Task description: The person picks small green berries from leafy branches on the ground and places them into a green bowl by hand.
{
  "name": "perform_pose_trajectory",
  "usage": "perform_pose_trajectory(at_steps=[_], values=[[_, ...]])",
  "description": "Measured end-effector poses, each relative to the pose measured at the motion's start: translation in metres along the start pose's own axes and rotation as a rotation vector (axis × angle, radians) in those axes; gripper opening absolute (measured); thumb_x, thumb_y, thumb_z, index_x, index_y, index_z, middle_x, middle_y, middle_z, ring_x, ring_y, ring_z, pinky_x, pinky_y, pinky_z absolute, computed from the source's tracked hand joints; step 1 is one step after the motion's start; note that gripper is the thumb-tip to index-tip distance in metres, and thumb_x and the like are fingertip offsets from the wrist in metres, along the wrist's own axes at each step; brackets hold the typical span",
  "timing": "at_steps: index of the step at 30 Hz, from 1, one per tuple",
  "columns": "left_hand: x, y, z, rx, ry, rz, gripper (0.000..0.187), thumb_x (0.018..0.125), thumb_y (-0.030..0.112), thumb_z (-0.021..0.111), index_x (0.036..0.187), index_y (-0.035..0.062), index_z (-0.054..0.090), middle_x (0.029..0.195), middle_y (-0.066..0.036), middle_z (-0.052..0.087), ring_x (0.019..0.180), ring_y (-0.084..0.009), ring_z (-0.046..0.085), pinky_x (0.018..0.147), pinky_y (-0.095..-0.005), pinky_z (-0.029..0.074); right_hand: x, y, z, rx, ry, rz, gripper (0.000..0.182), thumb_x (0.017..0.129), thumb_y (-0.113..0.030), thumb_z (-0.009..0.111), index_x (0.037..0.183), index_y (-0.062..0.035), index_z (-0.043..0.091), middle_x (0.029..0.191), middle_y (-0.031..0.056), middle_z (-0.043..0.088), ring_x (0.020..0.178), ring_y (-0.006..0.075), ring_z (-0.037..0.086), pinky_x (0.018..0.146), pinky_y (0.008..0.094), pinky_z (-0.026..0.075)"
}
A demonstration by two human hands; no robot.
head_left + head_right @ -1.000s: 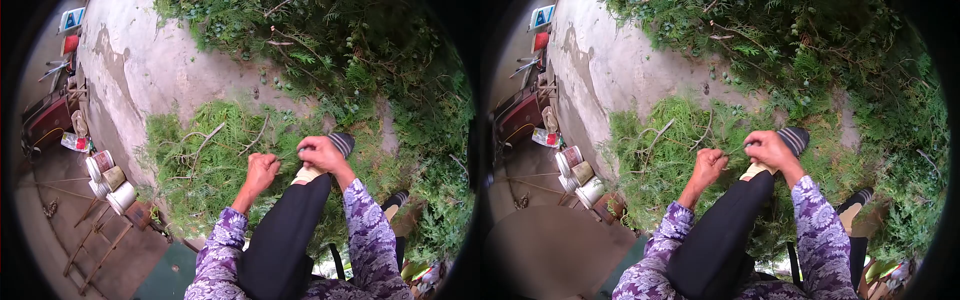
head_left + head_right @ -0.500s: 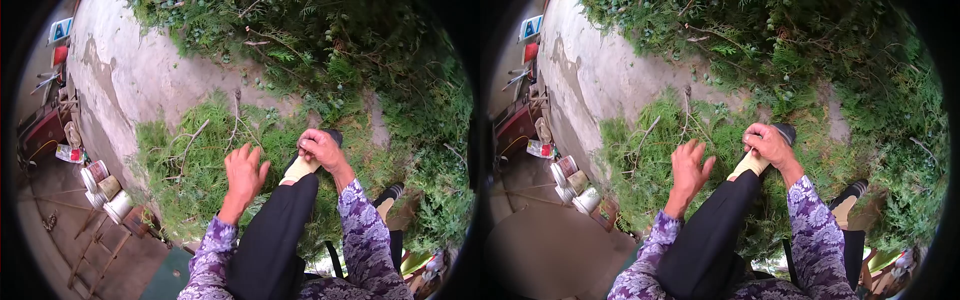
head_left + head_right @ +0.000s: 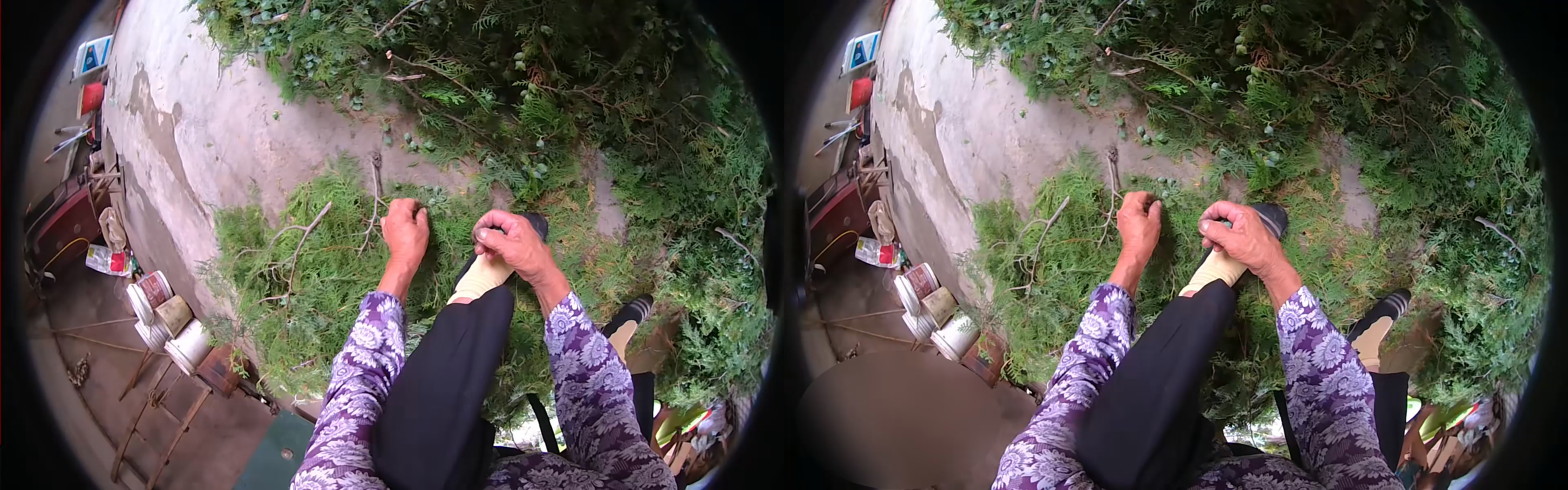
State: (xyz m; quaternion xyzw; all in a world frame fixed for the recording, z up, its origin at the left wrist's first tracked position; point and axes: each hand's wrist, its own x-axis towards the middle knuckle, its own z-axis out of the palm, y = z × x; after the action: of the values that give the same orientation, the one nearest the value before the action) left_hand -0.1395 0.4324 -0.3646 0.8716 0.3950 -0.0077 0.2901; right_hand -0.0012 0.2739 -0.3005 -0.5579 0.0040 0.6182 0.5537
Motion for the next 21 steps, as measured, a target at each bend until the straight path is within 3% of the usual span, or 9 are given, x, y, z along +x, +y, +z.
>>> perform_pose_trajectory(at_steps=[3,4,5,8,9,11,16,21], values=[[-0.008,0.007,-0.010,-0.100,-0.055,-0.053,0.011,0.074,0.006,0.060,0.082,0.0013,0.055,0.073,-0.010,0.054,0.064,-0.0181,0.055,0.058,-0.0288,0.043,0.004,0.007,-0.004,0.050,0.005,-0.002,0.021,0.081,-0.021,0.057,0.084,-0.0002,0.056,0.071,0.0014,0.057,0.062,0.0068,0.054,0.057,0.0207,0.043],[-0.011,0.011,-0.016,-0.198,-0.149,-0.201,0.008,0.078,0.005,0.056,0.085,0.0030,0.053,0.074,-0.005,0.054,0.065,-0.0124,0.053,0.058,-0.0266,0.042,0.005,0.008,-0.007,0.082,-0.002,0.008,0.018,0.082,-0.019,0.056,0.087,-0.0012,0.056,0.073,0.0012,0.057,0.065,0.0068,0.055,0.058,0.0195,0.043],[-0.012,0.009,-0.018,-0.197,-0.151,-0.202,0.008,0.078,0.005,0.056,0.085,0.0030,0.053,0.074,-0.005,0.054,0.065,-0.0124,0.053,0.058,-0.0266,0.042,0.007,0.008,-0.008,0.113,-0.009,0.020,0.015,0.083,-0.017,0.055,0.089,-0.0022,0.055,0.076,0.0011,0.057,0.068,0.0067,0.056,0.059,0.0183,0.043],[-0.014,0.005,-0.020,-0.872,-0.266,-0.270,0.012,0.084,0.003,0.051,0.096,0.0029,0.049,0.076,0.004,0.048,0.071,-0.0087,0.054,0.064,-0.0207,0.042,0.011,0.005,-0.009,0.185,0.036,-0.018,0.019,0.083,-0.014,0.055,0.098,-0.0013,0.054,0.082,0.0013,0.056,0.070,0.0064,0.056,0.059,0.0176,0.044],[-0.012,0.013,-0.028,-0.873,-0.268,-0.271,0.012,0.084,0.003,0.051,0.096,0.0029,0.049,0.076,0.004,0.048,0.071,-0.0087,0.054,0.064,-0.0207,0.042,0.013,0.005,-0.009,0.185,0.038,-0.017,0.019,0.083,-0.014,0.055,0.098,-0.0013,0.054,0.082,0.0013,0.056,0.070,0.0064,0.056,0.059,0.0176,0.044],[-0.008,0.030,-0.051,-1.102,-0.405,-0.465,0.014,0.084,0.003,0.051,0.097,0.0022,0.048,0.077,0.003,0.049,0.070,-0.0081,0.054,0.064,-0.0204,0.042,0.017,0.004,-0.007,0.114,0.076,-0.031,0.027,0.082,-0.012,0.057,0.107,-0.0012,0.052,0.090,0.0016,0.055,0.075,0.0057,0.054,0.063,0.0185,0.044],[-0.013,0.037,-0.071,-1.124,-0.531,-0.455,0.014,0.081,0.008,0.059,0.092,0.0035,0.052,0.076,0.002,0.056,0.068,-0.0088,0.055,0.065,-0.0234,0.046,0.023,0.004,-0.002,0.074,0.073,-0.116,0.034,0.079,-0.011,0.061,0.111,-0.0021,0.052,0.094,0.0009,0.054,0.082,0.0063,0.052,0.071,0.0202,0.043],[-0.020,0.039,-0.075,-1.090,-0.541,-0.501,0.010,0.081,0.010,0.059,0.087,0.0020,0.056,0.072,-0.001,0.058,0.066,-0.0102,0.055,0.064,-0.0245,0.043,0.029,-0.001,0.007,0.023,0.031,-0.181,0.038,0.075,-0.010,0.066,0.109,-0.0014,0.053,0.095,0.0007,0.055,0.083,0.0079,0.050,0.075,0.0207,0.043]])
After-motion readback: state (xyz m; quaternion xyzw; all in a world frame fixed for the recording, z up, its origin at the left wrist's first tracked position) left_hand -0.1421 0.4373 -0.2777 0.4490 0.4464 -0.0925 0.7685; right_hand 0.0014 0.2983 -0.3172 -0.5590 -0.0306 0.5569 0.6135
